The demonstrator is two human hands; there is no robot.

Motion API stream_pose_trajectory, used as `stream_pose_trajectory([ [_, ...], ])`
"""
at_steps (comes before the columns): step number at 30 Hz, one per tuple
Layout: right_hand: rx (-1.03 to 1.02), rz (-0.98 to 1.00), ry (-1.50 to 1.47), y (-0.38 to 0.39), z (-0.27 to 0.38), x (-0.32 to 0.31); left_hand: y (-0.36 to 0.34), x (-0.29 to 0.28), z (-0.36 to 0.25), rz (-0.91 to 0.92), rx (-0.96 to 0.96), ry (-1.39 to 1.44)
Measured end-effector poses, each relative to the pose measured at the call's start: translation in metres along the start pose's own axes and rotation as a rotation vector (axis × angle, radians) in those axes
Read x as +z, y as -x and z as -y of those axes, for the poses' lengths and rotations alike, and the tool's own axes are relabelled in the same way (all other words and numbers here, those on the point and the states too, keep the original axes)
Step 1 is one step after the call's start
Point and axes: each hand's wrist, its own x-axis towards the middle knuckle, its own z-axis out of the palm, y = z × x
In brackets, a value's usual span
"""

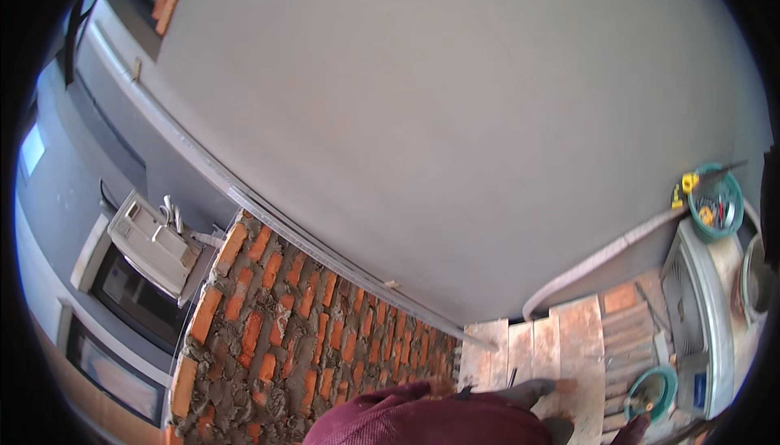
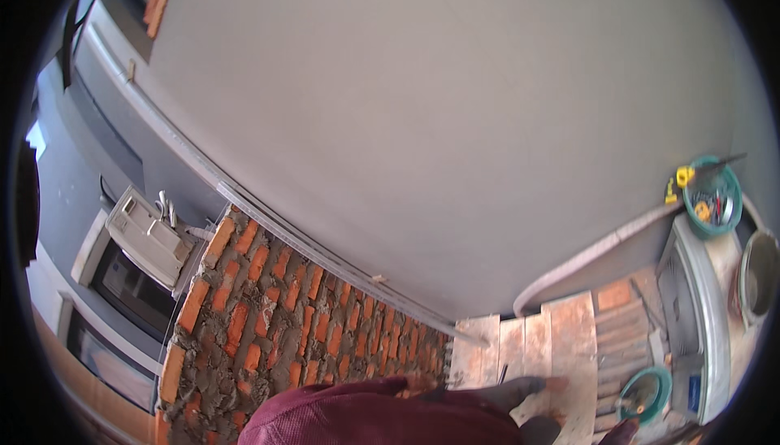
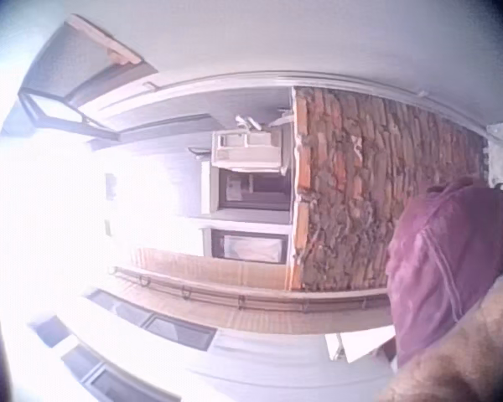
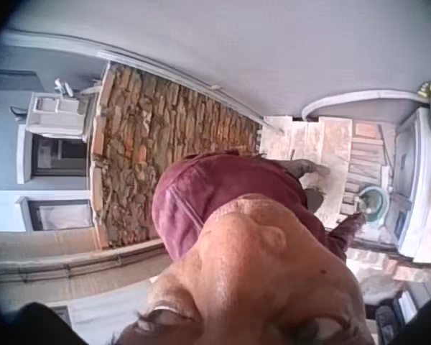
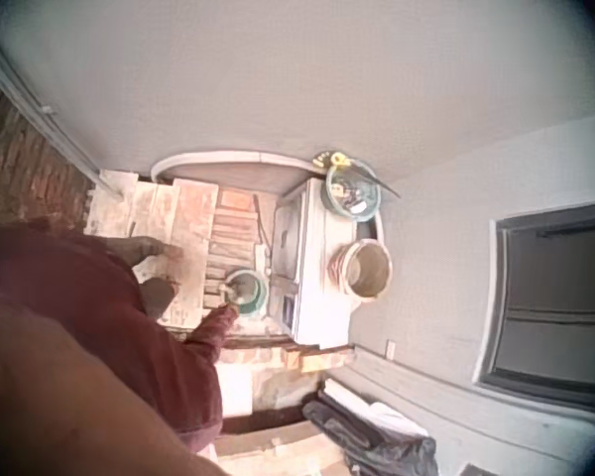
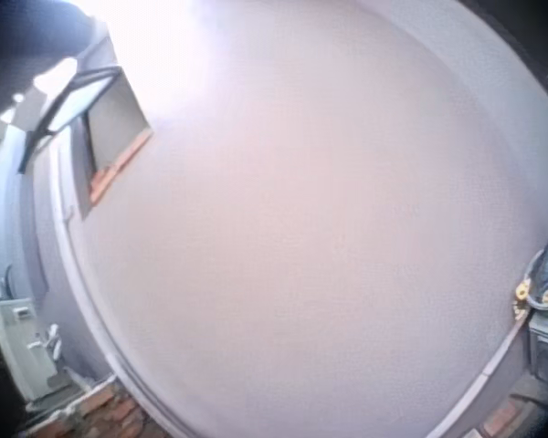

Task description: The person lays bricks to build a wall, using a trowel to apply mortar and placing each brick carefully onto the bed of mortar.

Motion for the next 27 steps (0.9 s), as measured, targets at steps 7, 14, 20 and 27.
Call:
stream_pose_trajectory([
  [7, -0.102, 0.165, 0.418, 0.099, 0.059, 0.072, -0.085, -0.026, -0.183, -0.115, 0.232, 0.492],
  [14, -0.22, 0.407, 0.797, 0.196, 0.061, 0.146, -0.029, -0.058, -0.259, -0.053, 0.408, 0.997],
  [20, -0.257, 0.414, 0.878, 0.219, 0.018, 0.137, -0.012, -0.069, -0.312, -0.238, 0.346, 0.882],
  [27, -0.11, 0.374, 0.841, 0.236, -0.146, -0.014, -0.092, -0.045, -0.142, -0.25, 0.385, 0.174],
])
